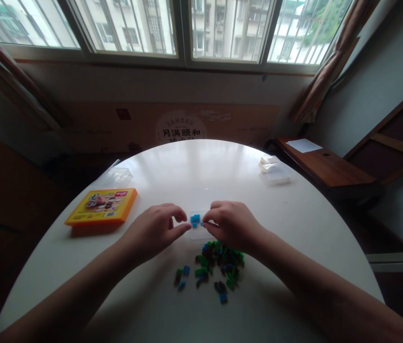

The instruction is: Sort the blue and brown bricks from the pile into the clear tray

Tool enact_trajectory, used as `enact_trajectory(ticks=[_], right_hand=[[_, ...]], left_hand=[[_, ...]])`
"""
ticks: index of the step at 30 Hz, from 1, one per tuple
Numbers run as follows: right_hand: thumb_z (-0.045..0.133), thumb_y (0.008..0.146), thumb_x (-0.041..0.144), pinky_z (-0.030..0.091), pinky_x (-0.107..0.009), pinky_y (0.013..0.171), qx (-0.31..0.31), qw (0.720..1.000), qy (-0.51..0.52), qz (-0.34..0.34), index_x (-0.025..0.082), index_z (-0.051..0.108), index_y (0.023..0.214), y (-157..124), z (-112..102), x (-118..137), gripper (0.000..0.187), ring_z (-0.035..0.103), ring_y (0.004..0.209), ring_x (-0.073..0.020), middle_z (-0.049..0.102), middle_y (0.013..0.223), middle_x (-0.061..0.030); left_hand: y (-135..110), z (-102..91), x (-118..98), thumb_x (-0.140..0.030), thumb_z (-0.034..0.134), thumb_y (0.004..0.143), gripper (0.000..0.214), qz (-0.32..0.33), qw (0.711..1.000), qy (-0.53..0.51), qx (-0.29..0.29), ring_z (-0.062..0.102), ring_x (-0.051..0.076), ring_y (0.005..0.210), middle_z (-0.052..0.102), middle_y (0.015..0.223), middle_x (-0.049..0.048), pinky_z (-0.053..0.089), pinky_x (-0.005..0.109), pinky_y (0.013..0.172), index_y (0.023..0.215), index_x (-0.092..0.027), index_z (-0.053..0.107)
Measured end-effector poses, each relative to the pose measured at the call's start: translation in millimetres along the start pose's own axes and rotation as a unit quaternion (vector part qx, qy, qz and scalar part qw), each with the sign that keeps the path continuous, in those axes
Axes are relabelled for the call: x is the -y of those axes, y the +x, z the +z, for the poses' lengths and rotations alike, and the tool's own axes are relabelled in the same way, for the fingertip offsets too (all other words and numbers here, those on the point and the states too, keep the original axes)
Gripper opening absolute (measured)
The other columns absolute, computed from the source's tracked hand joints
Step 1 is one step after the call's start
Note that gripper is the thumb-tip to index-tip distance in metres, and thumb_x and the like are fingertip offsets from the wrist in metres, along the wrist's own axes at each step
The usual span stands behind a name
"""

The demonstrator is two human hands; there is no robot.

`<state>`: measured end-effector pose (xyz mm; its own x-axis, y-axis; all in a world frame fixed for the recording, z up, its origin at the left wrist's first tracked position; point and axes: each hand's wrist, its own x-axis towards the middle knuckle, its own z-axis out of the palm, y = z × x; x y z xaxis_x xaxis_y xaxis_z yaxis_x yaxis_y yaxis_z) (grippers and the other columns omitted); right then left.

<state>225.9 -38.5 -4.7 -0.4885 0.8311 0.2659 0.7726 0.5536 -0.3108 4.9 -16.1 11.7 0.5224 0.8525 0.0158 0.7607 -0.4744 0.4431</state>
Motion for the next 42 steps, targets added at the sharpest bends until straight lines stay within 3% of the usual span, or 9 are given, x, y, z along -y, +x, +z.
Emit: enact_trajectory(ticks=[5,10,16,20,42], right_hand=[[0.065,0.085,0.027,0.036,-0.025,0.059,0.025,0.999,-0.001,0.021,0.028,0.077,0.087,2.6,7.4,-3.4,0.012,0.057,0.063,-0.0105,0.069,0.080,0.0019],[0.064,0.086,0.028,0.038,-0.024,0.060,0.050,0.998,0.018,0.028,0.028,0.077,0.088,5.4,8.5,-7.3,0.013,0.058,0.064,-0.0104,0.069,0.081,0.0018],[0.057,0.088,0.020,0.040,-0.024,0.061,0.039,0.997,0.034,-0.053,0.027,0.074,0.105,2.9,5.2,-11.1,0.025,0.057,0.066,-0.0110,0.068,0.086,-0.0002],[0.057,0.083,0.015,0.039,-0.025,0.061,0.052,0.995,0.017,-0.082,0.030,0.073,0.108,2.4,7.3,-10.8,0.033,0.056,0.067,-0.0121,0.066,0.084,0.0003],[0.057,0.086,0.017,0.037,-0.024,0.058,0.084,0.994,0.007,-0.068,0.031,0.073,0.110,9.7,3.3,-6.2,0.032,0.057,0.067,-0.0117,0.069,0.083,0.0001]], left_hand=[[1.6,0.3,3.1,-0.054,0.055,0.085,0.036,-0.008,0.998,0.002,0.062,0.062,0.021,0.079,0.069,0.088,0.0046,0.043,0.031,0.066,0.086,-0.021,0.070],[1.2,0.9,4.0,-0.057,0.057,0.081,0.037,-0.004,0.996,0.016,0.084,0.061,0.022,0.080,0.069,0.091,0.0050,0.042,0.030,0.064,0.087,-0.022,0.069],[0.7,0.9,6.3,-0.058,0.053,0.084,0.038,0.014,0.994,0.016,0.106,0.056,0.019,0.069,0.066,0.082,0.0023,0.036,0.028,0.056,0.080,-0.023,0.065],[1.9,2.4,6.5,-0.056,0.051,0.086,0.038,0.018,0.993,0.017,0.111,0.055,0.017,0.067,0.065,0.079,0.0025,0.034,0.028,0.055,0.077,-0.021,0.064],[4.6,2.6,5.7,-0.054,0.051,0.086,0.037,0.020,0.993,0.025,0.114,0.058,0.019,0.070,0.066,0.082,0.0040,0.038,0.029,0.056,0.080,-0.020,0.065]])
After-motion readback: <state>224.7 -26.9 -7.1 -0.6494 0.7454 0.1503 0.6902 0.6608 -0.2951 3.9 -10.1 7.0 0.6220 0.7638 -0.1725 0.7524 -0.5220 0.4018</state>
